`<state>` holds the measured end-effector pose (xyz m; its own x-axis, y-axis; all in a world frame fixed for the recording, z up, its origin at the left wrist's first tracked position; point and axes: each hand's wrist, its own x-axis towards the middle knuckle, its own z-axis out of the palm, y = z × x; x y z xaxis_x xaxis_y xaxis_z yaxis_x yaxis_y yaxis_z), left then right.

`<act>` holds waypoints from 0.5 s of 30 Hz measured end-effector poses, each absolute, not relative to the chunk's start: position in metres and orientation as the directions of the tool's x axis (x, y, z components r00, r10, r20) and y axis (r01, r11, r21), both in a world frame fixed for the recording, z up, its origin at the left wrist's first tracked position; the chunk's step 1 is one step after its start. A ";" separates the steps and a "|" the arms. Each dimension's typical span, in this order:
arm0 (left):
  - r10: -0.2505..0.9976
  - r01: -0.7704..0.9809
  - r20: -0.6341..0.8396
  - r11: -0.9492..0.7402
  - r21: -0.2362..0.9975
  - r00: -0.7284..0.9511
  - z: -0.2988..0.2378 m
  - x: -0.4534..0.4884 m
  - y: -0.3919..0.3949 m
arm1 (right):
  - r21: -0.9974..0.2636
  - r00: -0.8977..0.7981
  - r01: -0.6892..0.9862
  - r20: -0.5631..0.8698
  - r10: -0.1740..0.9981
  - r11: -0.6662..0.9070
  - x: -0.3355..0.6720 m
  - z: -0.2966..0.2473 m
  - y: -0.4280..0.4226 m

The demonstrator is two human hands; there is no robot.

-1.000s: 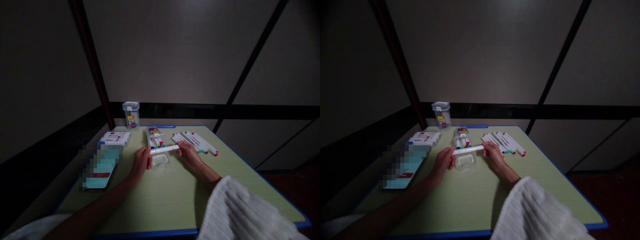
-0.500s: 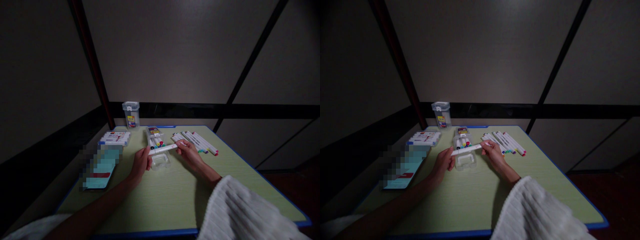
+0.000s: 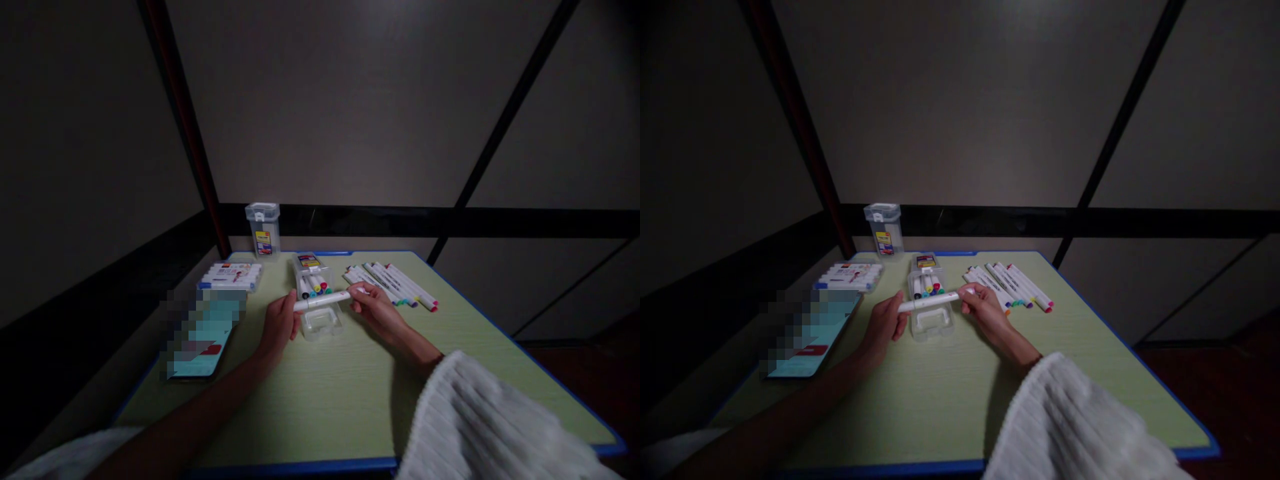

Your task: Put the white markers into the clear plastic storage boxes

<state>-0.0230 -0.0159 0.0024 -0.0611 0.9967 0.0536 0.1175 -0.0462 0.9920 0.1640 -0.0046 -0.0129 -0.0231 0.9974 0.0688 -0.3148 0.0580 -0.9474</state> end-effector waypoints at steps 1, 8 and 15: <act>0.997 0.114 0.052 -0.045 0.992 -0.063 0.002 -0.023 -0.016 | -0.946 -0.024 -0.320 0.068 0.997 0.056 0.164 -0.013 -0.004; 0.998 0.025 -0.001 0.002 1.000 -0.063 -0.002 -0.023 -0.010 | -0.944 -0.007 -0.325 0.061 0.998 0.055 0.164 -0.014 -0.004; 0.999 -0.011 0.020 -0.020 1.000 -0.035 -0.003 -0.022 -0.011 | -0.944 0.011 -0.331 -0.003 1.000 0.001 0.163 -0.013 -0.003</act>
